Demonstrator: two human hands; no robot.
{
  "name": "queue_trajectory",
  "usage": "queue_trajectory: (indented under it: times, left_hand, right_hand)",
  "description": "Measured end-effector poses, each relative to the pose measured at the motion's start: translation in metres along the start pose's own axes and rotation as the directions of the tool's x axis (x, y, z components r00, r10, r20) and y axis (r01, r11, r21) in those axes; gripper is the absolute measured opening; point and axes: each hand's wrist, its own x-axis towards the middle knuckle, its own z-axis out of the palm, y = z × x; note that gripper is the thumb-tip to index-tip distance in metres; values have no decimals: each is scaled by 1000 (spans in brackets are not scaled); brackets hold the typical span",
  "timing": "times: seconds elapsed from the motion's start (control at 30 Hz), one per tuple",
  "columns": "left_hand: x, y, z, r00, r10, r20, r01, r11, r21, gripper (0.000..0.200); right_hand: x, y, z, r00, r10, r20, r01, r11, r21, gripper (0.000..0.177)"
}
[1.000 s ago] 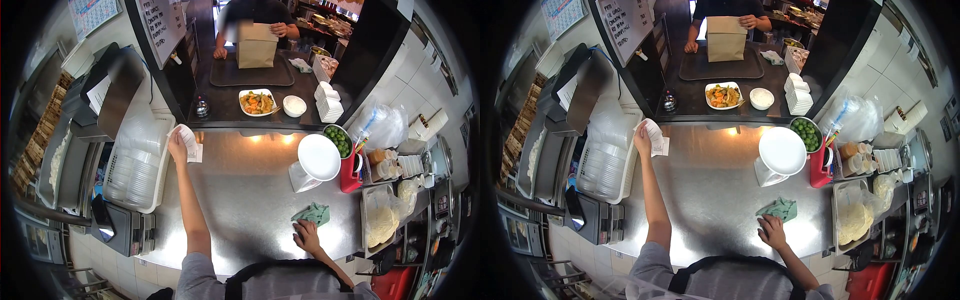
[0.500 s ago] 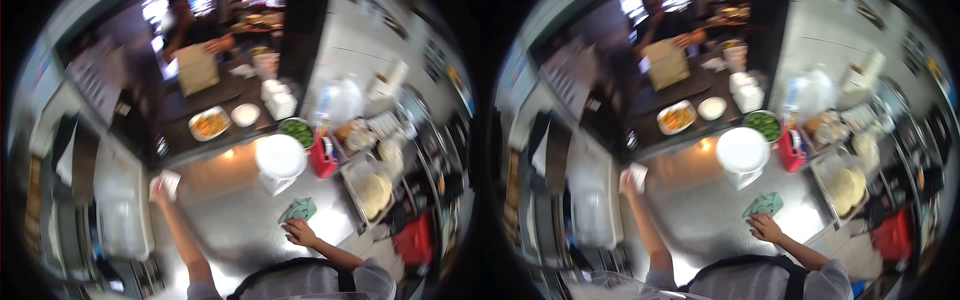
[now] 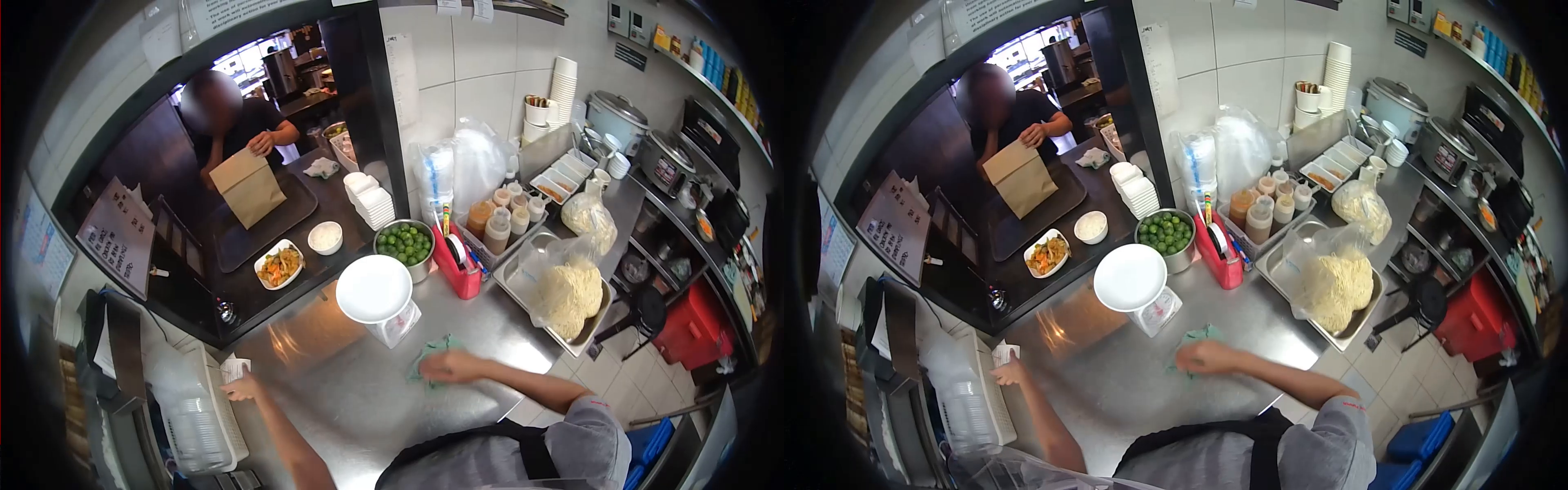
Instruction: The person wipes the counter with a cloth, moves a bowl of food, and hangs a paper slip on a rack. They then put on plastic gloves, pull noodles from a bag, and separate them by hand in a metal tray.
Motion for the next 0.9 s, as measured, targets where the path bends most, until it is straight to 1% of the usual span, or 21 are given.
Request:
queue_trajectory:
  times: [0.03,0.07,0.1,0.13,0.17,0.2,0.23,0.27,0.33,0.37,0.4,0.47,0.5,0.53,0.6,0.67,0.7,0.8,0.83,0.87,0.9]
  left_hand:
    - [-22,-3,-6,990,95,-109,-105,990,-89,109]
    - [-53,-7,-18,973,226,-37,-229,951,-208,109]
    - [-102,-4,-44,932,362,23,-335,883,-329,110]
    - [-164,14,-84,925,346,158,-261,879,-398,105]
    - [-221,29,-123,889,392,235,-285,878,-385,99]
    - [-261,10,-131,846,465,261,-355,856,-375,91]
    - [-300,-23,-131,798,546,257,-480,832,-276,89]
    - [-331,-43,-128,740,618,265,-595,785,-170,86]
    - [-362,-15,-158,643,632,432,-610,764,-210,82]
    - [-373,2,-170,590,632,503,-611,756,-234,79]
    - [-381,12,-172,634,611,474,-567,784,-252,78]
    - [-376,14,-173,722,557,410,-483,830,-277,74]
    - [-373,3,-167,736,565,373,-495,825,-273,70]
    - [-373,1,-165,734,569,372,-498,822,-276,69]
    - [-374,-1,-168,736,568,367,-500,823,-271,68]
    - [-373,-2,-168,758,548,354,-484,836,-258,66]
    - [-373,-2,-166,759,546,356,-479,838,-263,65]
    - [-371,-6,-164,736,544,402,-481,839,-254,63]
    - [-371,-9,-160,743,558,369,-484,829,-280,62]
    - [-373,-10,-158,733,567,374,-491,823,-285,62]
    - [-374,-10,-159,727,576,374,-500,817,-288,62]
  right_hand:
    - [14,-27,-49,934,-102,-342,93,995,-42,32]
    - [23,-39,-101,874,-135,-467,36,976,-215,34]
    - [35,-54,-157,791,-247,-559,105,956,-275,37]
    - [42,-74,-207,723,-111,-682,86,994,-71,38]
    - [56,-64,-257,597,-296,-745,152,954,-258,37]
    - [66,-62,-309,520,-366,-772,169,930,-327,36]
    - [80,-52,-358,461,-385,-800,213,923,-321,36]
    - [96,-45,-403,423,-414,-806,322,900,-293,38]
    - [124,-33,-485,321,-368,-873,357,901,-248,37]
    - [134,-27,-522,289,-376,-880,319,905,-282,36]
    - [146,-20,-558,260,-389,-884,283,906,-315,35]
    - [172,12,-630,80,-447,-891,104,893,-438,36]
    - [177,21,-660,40,-361,-932,88,930,-356,37]
    - [181,27,-686,4,-269,-963,79,960,-268,38]
    - [194,33,-723,13,-88,-996,284,955,-80,38]
    - [203,10,-714,-21,50,-999,491,871,33,37]
    - [215,22,-724,56,72,-996,618,781,91,36]
    - [223,9,-681,188,89,-978,722,662,199,29]
    - [223,5,-659,264,62,-962,667,709,229,27]
    - [224,-1,-643,338,37,-940,611,752,249,26]
    - [223,-11,-636,396,-3,-918,538,811,230,26]
